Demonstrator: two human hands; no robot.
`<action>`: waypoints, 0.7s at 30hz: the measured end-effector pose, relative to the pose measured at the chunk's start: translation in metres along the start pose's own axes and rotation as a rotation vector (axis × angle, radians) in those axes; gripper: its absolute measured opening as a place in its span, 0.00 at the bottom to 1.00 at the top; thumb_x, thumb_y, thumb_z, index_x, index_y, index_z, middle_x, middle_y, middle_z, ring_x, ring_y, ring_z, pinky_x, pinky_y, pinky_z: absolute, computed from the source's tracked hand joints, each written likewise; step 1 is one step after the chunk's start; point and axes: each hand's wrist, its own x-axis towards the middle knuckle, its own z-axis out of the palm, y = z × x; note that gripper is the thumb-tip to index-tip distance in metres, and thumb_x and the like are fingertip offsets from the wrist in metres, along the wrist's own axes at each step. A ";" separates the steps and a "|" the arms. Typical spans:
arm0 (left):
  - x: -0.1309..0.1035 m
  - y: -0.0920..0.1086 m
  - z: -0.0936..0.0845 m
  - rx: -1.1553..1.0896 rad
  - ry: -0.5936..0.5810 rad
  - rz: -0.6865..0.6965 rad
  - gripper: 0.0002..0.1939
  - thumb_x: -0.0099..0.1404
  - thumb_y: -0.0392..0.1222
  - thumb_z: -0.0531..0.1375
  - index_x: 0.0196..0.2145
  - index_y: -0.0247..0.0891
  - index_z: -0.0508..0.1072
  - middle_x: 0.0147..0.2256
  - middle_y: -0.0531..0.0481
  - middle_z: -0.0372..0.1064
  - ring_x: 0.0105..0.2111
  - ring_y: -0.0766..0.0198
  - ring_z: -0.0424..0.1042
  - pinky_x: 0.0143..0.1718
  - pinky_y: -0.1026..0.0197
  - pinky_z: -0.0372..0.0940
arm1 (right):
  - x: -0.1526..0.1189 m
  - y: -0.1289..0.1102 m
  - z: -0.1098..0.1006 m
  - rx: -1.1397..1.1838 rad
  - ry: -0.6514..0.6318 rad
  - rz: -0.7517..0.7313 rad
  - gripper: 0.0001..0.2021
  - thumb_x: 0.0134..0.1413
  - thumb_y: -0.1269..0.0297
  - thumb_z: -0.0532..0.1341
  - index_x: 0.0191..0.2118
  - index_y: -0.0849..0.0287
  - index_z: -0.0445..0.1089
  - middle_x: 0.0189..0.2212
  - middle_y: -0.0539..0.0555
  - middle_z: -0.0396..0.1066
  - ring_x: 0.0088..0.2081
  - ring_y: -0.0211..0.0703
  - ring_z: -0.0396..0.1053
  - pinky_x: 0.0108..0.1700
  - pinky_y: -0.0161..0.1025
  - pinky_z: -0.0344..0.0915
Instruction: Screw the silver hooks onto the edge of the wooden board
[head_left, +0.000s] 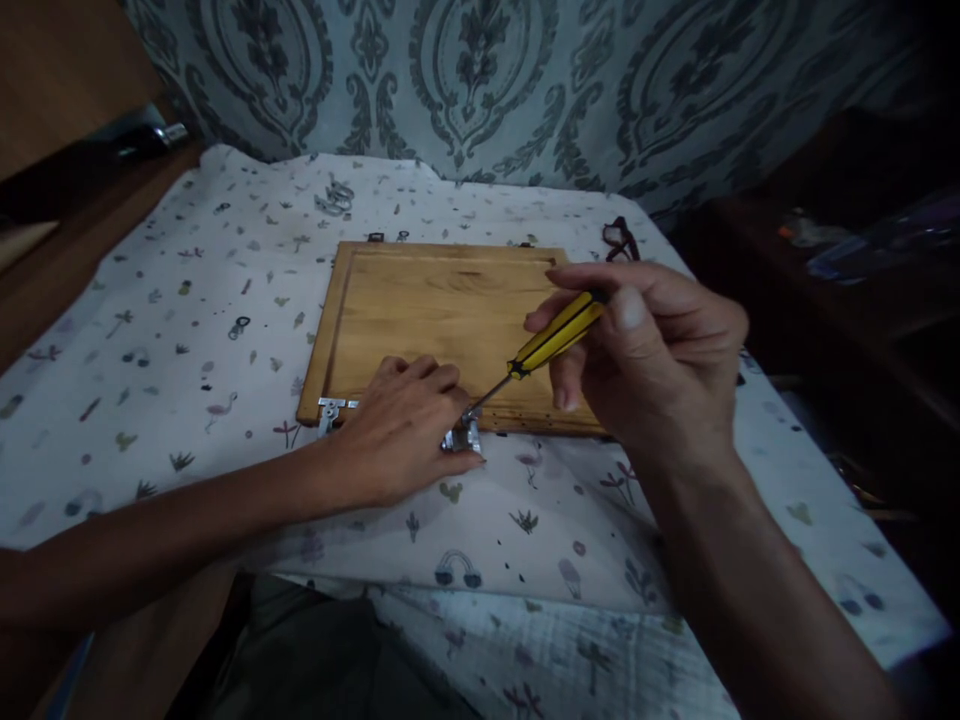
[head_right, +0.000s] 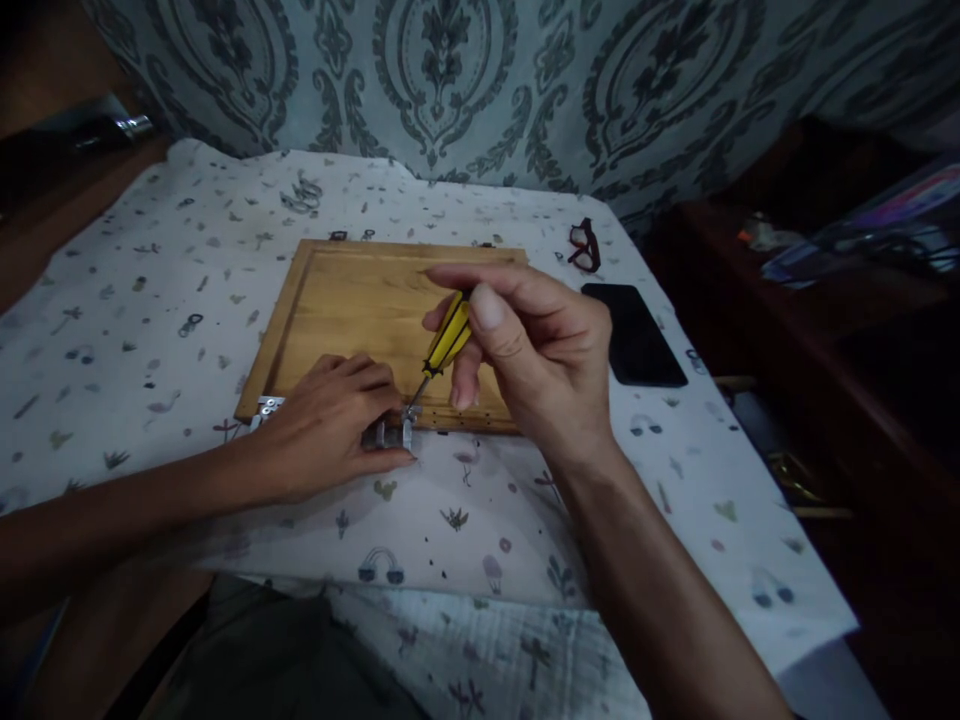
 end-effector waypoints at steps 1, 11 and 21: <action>0.000 0.000 0.000 -0.003 0.006 0.000 0.19 0.63 0.56 0.66 0.40 0.35 0.76 0.41 0.46 0.71 0.47 0.50 0.67 0.47 0.49 0.59 | 0.000 0.000 0.000 -0.001 0.011 -0.007 0.09 0.62 0.55 0.64 0.43 0.51 0.79 0.34 0.50 0.79 0.18 0.32 0.69 0.12 0.30 0.62; 0.001 0.001 0.000 0.018 -0.017 -0.009 0.20 0.63 0.56 0.65 0.38 0.34 0.76 0.40 0.45 0.71 0.47 0.49 0.67 0.45 0.50 0.57 | -0.005 -0.006 0.007 0.022 0.065 -0.040 0.07 0.53 0.55 0.71 0.37 0.49 0.79 0.30 0.49 0.80 0.14 0.33 0.65 0.09 0.32 0.56; 0.002 0.002 -0.002 0.018 -0.058 -0.021 0.21 0.64 0.57 0.64 0.41 0.33 0.76 0.43 0.44 0.72 0.50 0.48 0.67 0.48 0.47 0.58 | -0.009 -0.004 0.004 -0.045 0.020 -0.049 0.08 0.57 0.59 0.68 0.43 0.47 0.80 0.36 0.48 0.81 0.14 0.31 0.65 0.12 0.32 0.61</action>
